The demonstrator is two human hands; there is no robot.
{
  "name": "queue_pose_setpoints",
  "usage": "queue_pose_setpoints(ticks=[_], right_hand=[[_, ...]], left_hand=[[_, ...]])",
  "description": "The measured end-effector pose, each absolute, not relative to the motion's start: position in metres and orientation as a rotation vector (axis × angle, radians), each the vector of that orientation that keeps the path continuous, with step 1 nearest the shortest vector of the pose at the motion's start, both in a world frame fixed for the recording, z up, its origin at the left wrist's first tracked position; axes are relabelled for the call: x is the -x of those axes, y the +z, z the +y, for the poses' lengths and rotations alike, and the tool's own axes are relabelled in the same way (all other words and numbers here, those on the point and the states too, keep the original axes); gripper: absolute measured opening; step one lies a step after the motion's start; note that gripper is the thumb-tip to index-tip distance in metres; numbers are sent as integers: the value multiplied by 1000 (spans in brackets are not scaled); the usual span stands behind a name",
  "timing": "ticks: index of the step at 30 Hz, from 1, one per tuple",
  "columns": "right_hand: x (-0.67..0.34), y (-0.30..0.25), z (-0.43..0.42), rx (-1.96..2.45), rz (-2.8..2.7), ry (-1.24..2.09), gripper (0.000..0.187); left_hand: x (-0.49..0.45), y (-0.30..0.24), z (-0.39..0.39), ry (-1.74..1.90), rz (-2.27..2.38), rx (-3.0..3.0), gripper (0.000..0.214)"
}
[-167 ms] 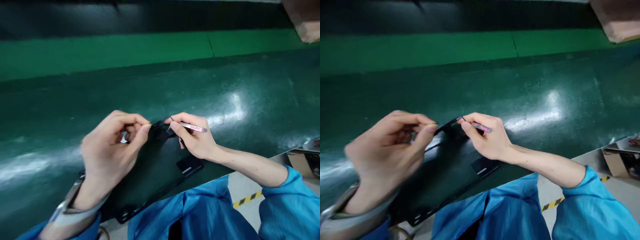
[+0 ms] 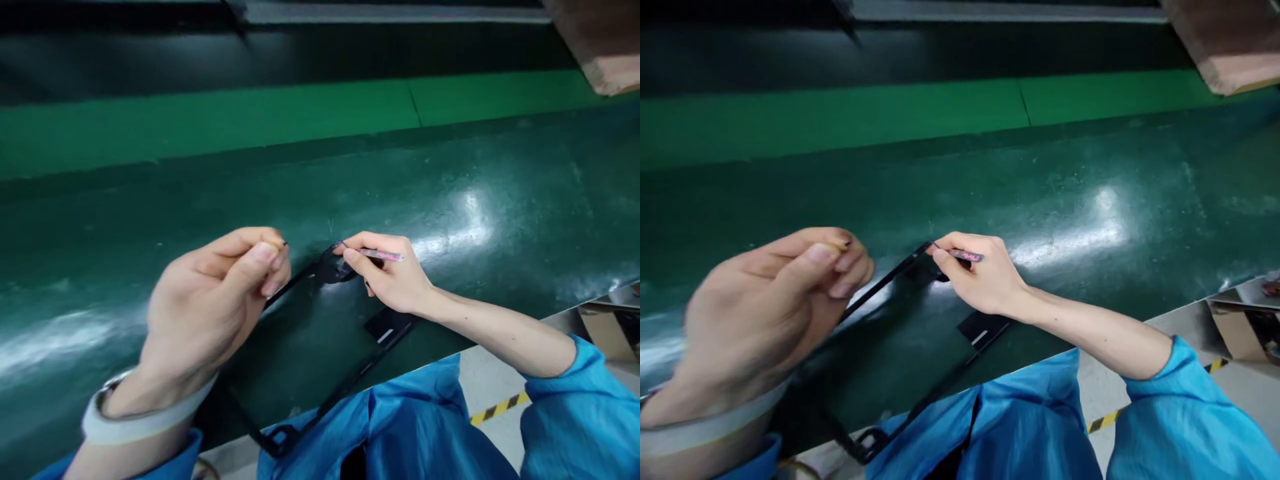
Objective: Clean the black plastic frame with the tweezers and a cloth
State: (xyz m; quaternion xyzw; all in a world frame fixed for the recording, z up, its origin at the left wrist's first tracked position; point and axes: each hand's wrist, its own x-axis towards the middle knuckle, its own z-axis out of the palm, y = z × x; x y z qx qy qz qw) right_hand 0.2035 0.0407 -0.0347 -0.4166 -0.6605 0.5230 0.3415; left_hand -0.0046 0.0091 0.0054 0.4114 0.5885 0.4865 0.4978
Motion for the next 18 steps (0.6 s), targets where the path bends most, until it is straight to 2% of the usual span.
queue_pose_setpoints(ticks=[4, 6, 11, 14, 18], right_hand=[[-208, -36, 48, 1078, -1923, 1265, 31], [-210, -36, 50, 1078, -1991, 1195, 28], [-210, -32, 47, 1002, -2017, 870, 36], [-205, -30, 41, 780, -1930, 910, 29], [-199, -30, 37, 722, -1816, 1006, 19]], left_hand=[[4, 10, 15, 1129, 1324, -923, 60], [3, 10, 15, 1116, 1309, -907, 60], [0, 1, 10, 1089, 1309, -904, 54], [-2, -4, 4, 1072, 1337, -927, 50], [-2, -10, -1, 1033, 1394, -981, 44]])
